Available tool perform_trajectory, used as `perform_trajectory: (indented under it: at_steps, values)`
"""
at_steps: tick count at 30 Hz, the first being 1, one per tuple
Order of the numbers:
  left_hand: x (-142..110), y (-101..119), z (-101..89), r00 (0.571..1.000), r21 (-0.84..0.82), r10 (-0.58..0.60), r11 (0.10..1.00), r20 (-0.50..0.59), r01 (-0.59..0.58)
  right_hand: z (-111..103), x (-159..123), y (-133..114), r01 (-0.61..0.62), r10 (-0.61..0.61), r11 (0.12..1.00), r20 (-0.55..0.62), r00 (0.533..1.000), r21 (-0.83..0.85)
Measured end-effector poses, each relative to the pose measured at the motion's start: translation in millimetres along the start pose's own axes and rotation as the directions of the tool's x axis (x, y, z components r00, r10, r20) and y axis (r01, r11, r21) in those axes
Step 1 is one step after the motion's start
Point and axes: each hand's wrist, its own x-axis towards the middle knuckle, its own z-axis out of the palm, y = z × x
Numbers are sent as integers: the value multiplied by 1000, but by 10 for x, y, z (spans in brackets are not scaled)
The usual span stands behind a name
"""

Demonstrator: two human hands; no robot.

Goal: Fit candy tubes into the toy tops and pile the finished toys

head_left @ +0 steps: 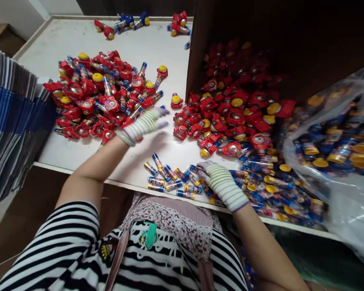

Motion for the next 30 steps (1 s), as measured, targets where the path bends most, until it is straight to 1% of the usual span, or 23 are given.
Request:
perform_trajectory:
  at_steps: [1,2,3,4,5,7,10,12,13,14,15,16,18,19,20,21,22,24,25,26,27,28,30]
  values:
    - [-46,69,321,993,88,39,995,112,-49,-15,59,-102,11,-5,996,79,997,-83]
    - [-86,130,585,984,223,70,969,165,-107,-29,112,-202,22,0,988,141,990,-155]
    - [-126,178,786,975,322,85,935,207,-150,-41,156,-288,29,10,977,182,983,-212]
    - [-171,209,920,969,405,90,897,229,-179,-49,185,-353,34,18,968,204,979,-250]
    - [-228,219,993,968,458,88,868,233,-189,-53,199,-390,37,20,964,208,978,-265]
    - [-381,183,990,971,504,67,845,228,-177,-42,184,-377,15,17,977,147,989,-212]
    - [-633,62,795,973,474,10,872,232,-122,17,122,-230,-78,78,997,-50,996,13]
    - [-721,20,681,982,453,-36,890,184,-52,63,112,-152,-114,128,986,-116,985,118]
    - [-723,23,654,988,448,-40,893,150,-32,76,123,-140,-112,127,985,-121,984,130]
    - [-697,38,651,990,445,-29,895,138,-36,79,143,-146,-102,115,988,-112,987,114]
    - [-648,64,671,985,444,-8,893,172,-70,71,168,-168,-93,100,993,-87,991,76]
    - [-583,94,707,969,442,8,889,247,-120,52,194,-197,-83,84,996,-50,995,20]
    - [-446,149,796,902,441,-21,877,431,-191,-1,230,-251,-69,77,992,71,995,-106]
    - [-390,168,833,876,450,-61,874,479,-185,-26,234,-262,-70,91,985,131,987,-158]
    - [-353,179,857,870,449,-96,881,484,-152,-45,225,-259,-76,108,979,167,980,-186]
    - [-337,183,866,887,416,-114,904,447,-94,-56,206,-244,-88,118,980,163,980,-180]
    - [-342,184,861,916,333,-116,943,383,-21,-57,177,-222,-102,118,985,117,986,-138]
    - [-407,198,828,964,8,-121,992,236,122,-36,111,-191,-90,91,996,-42,995,19]
    - [-458,218,813,975,-189,-145,966,167,176,-20,83,-197,-55,67,993,-121,990,104]
    - [-517,251,806,977,-355,-181,911,111,210,-3,65,-223,-11,43,984,-179,983,175]
    - [-578,294,809,974,-470,-217,854,70,224,13,57,-268,34,17,973,-216,976,227]
    - [-636,344,822,969,-537,-245,813,35,225,25,61,-328,66,-2,963,-236,972,261]
    - [-733,447,871,960,-571,-278,794,-38,208,39,93,-466,85,-6,954,-263,965,289]
